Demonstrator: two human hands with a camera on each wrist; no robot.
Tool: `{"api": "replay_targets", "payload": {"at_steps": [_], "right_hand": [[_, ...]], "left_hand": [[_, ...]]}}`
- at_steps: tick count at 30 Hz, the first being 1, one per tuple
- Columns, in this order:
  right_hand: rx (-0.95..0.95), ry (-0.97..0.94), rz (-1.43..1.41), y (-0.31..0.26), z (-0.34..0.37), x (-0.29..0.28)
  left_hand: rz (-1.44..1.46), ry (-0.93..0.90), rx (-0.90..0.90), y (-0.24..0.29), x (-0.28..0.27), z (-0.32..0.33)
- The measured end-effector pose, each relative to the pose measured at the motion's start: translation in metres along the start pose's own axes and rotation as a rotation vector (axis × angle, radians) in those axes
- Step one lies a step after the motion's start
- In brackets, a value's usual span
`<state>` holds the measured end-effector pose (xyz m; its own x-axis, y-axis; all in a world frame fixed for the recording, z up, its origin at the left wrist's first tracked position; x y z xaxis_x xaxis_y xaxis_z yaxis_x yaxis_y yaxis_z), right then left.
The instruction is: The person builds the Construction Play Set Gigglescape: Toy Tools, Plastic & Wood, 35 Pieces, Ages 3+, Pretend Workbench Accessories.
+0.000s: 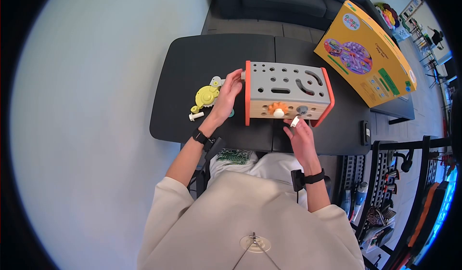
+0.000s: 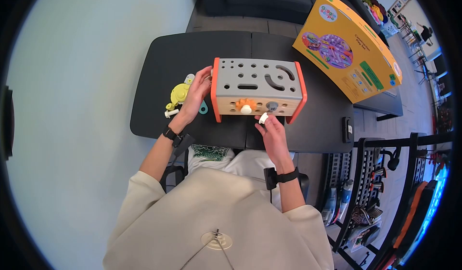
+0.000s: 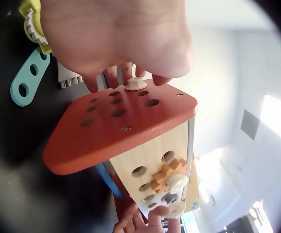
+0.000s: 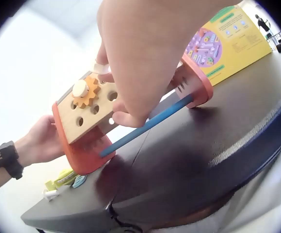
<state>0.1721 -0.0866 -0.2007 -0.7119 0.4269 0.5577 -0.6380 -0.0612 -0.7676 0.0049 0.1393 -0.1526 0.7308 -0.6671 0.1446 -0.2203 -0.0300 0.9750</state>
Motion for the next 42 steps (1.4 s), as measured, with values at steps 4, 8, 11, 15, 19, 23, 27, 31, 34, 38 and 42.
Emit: {"api": "replay_targets", "payload": {"at_steps": [4,8,11,15,19,23,27,31,34,38,42], "right_hand": [[-0.065,-0.025,-0.012,-0.024,-0.003,0.005],[-0.153,0.006,0.087,-0.045,-0.014,0.001],[-0.188,0.043,0.177,-0.068,-0.016,0.014],[-0.155,0.066,0.213,-0.076,-0.023,0.021],[-0.127,0.053,0.211,-0.077,-0.021,0.027],[-0.097,0.06,0.319,-0.074,-0.025,0.027],[-0.065,0.033,0.395,-0.063,-0.031,0.024],[-0.05,0.028,0.428,-0.063,-0.01,0.037],[0.04,0.005,0.486,-0.047,0.01,0.014],[0.259,-0.031,0.58,-0.01,0.017,-0.007],[0.1,-0.048,0.058,-0.023,0.011,0.008]], "left_hand": [[-0.064,0.033,-0.039,-0.001,0.006,-0.002],[-0.143,0.079,-0.034,-0.007,0.012,0.002],[-0.17,0.077,-0.061,-0.013,0.018,0.012],[-0.108,0.095,-0.126,-0.021,0.018,0.029],[-0.081,0.1,-0.207,-0.022,0.015,0.04],[-0.117,0.053,-0.247,-0.037,0.012,0.049],[-0.088,0.035,-0.225,-0.075,0.005,0.056],[-0.058,0.006,-0.24,-0.062,0.009,0.054],[-0.091,0.027,-0.223,-0.07,0.007,0.055],[-0.129,-0.011,-0.191,-0.076,0.006,0.054],[-0.188,-0.048,-0.15,-0.073,0.01,0.055]]}}
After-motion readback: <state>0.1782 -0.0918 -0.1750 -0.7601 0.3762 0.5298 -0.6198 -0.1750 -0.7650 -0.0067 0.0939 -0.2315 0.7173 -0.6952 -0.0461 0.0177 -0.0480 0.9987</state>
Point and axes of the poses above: each hand's wrist, its own z-axis away from the middle knuckle, its own x-axis out of the palm, y = z × x, the point moved 7 cm from there along -z, towards the middle knuckle, and after that the axes turned 10 degrees about x, right-handed, at the moved point
